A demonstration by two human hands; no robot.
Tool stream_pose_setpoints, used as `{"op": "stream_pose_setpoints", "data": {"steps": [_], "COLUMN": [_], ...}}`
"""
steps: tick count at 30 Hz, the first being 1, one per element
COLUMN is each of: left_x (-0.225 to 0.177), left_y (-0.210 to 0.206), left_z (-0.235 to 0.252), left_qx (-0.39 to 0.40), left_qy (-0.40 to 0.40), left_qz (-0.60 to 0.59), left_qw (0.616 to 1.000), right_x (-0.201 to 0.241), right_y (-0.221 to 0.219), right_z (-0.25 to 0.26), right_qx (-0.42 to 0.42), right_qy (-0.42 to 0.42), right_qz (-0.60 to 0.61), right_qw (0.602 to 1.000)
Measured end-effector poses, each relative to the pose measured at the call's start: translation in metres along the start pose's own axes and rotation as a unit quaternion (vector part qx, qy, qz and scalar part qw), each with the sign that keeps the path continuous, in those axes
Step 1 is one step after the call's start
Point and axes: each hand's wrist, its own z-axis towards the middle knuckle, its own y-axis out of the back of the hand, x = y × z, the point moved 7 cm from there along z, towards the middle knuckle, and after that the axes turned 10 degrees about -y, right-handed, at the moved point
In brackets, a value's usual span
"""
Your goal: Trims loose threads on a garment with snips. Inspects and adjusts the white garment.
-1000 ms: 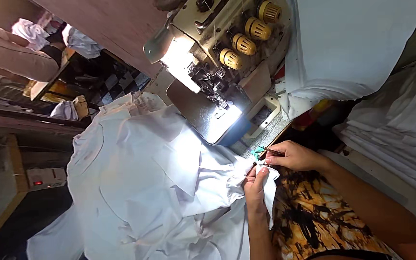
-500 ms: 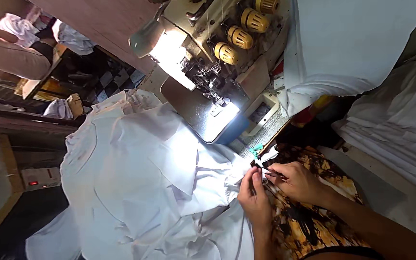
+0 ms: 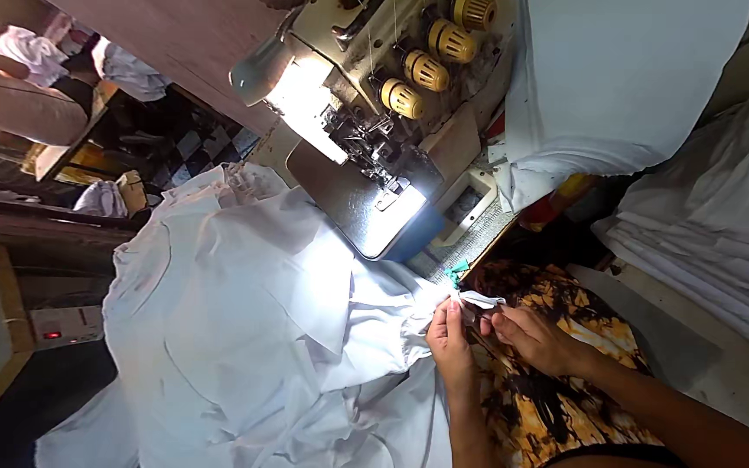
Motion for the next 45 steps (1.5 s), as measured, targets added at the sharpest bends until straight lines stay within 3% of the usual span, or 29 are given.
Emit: {"op": "stream_pose_setpoints", "data": {"steps": [6,13,17,20,23,29,33,40,45], "left_x": [0.003,-0.014,-0.008,-0.001,0.001,0.0,0.005,0.01,-0.002], "left_y": [-0.004,0.004,0.003,0.003,0.001,-0.008,-0.017,-0.021,-0.005], "left_z": [-0.005,-0.005,-0.006,-0.006,-0.007,0.0,0.001,-0.002,-0.005], "left_qx": [-0.006,0.019,0.039,0.038,0.039,0.066,0.04,0.025,0.063], "left_qy": [0.012,-0.102,-0.061,-0.038,0.015,0.086,0.122,0.114,0.061], "left_qz": [-0.064,0.167,0.146,0.105,0.066,0.014,-0.029,-0.042,0.004], "left_qw": [0.998,0.98,0.987,0.993,0.997,0.994,0.991,0.992,0.996], "right_x": [0.009,-0.005,-0.008,0.002,0.013,0.022,0.019,0.01,-0.001], "right_y": [0.003,0.008,0.006,0.008,0.01,0.011,0.02,0.041,0.035], "right_z": [0.0,0.0,0.005,0.005,0.001,-0.006,-0.009,-0.005,0.005], "right_qx": [-0.046,-0.041,-0.035,-0.077,-0.111,-0.101,-0.039,-0.04,0.003], "right_qy": [0.011,-0.041,-0.066,-0.022,0.036,0.105,0.112,0.104,0.03], "right_qz": [-0.036,-0.022,-0.007,-0.028,-0.106,-0.284,-0.239,-0.164,-0.044], "right_qw": [0.998,0.998,0.997,0.996,0.988,0.948,0.964,0.98,0.999]}}
